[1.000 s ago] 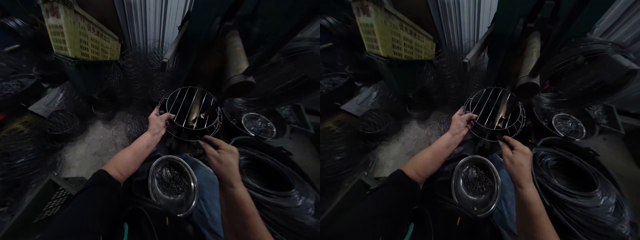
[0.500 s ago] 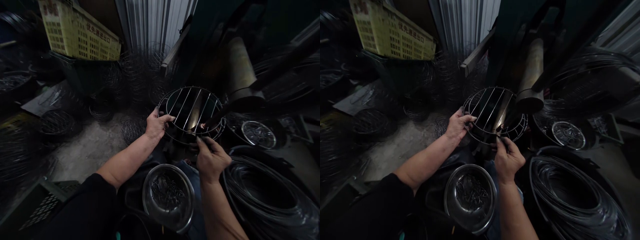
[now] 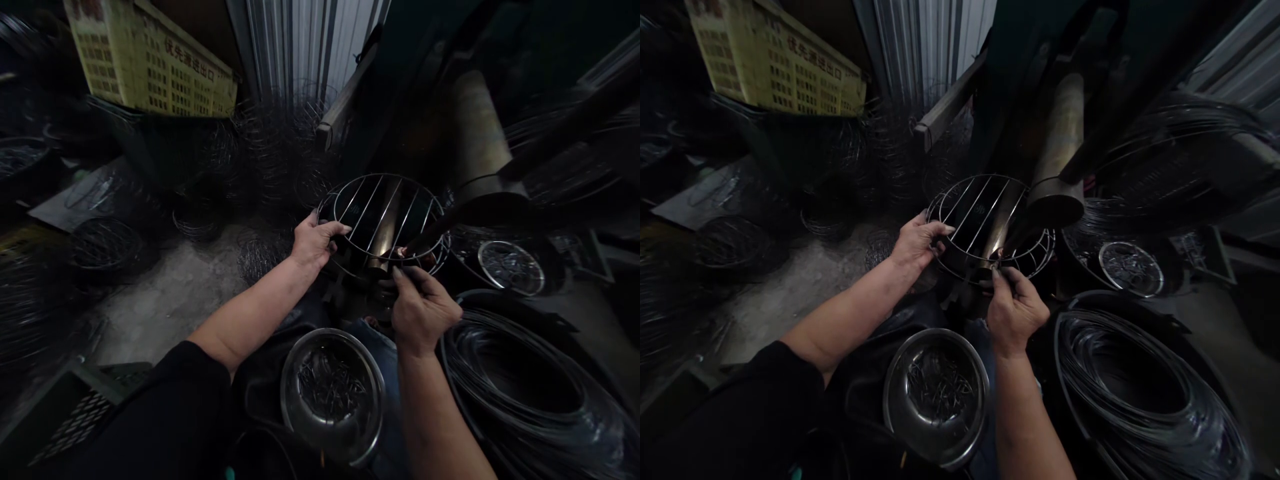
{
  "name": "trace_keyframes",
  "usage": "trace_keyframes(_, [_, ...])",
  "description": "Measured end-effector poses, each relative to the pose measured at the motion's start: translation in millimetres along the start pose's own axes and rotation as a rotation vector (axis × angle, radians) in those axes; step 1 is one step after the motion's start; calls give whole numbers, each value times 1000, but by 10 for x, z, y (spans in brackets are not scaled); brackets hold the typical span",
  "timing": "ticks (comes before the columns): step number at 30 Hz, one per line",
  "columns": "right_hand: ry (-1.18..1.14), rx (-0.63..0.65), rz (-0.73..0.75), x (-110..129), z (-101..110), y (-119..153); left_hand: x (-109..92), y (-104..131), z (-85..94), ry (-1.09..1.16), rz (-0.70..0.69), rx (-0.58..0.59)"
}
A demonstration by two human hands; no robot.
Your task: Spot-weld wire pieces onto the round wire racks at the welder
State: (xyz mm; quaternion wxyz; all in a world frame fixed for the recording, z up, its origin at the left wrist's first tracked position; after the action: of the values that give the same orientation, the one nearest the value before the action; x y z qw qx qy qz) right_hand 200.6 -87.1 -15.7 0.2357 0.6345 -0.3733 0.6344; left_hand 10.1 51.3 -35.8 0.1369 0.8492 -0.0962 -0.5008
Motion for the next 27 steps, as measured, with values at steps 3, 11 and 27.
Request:
trace_keyframes(3, [-20, 14, -22, -27, -40, -52, 23, -53, -11, -28, 27, -30])
trace_keyframes(11, [70, 138, -128, -77, -8, -30, 33, -87, -21, -54, 39, -76])
trace_keyframes(27, [271, 174, 27, -49, 93, -51, 73, -92, -21, -95, 41, -41])
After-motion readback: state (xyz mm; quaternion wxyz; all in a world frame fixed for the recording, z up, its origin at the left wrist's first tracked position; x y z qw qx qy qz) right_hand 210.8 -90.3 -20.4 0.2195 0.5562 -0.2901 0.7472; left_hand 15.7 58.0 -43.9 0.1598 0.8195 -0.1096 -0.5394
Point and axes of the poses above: each hand's wrist, its own y-axis away from the middle knuckle, its own z-axis out of the back of the hand, x = y × z, the point moved 9 cm from there along -y, towards the middle knuckle, and after that the axes turned 2 degrees about -y, right-handed, at the moved point
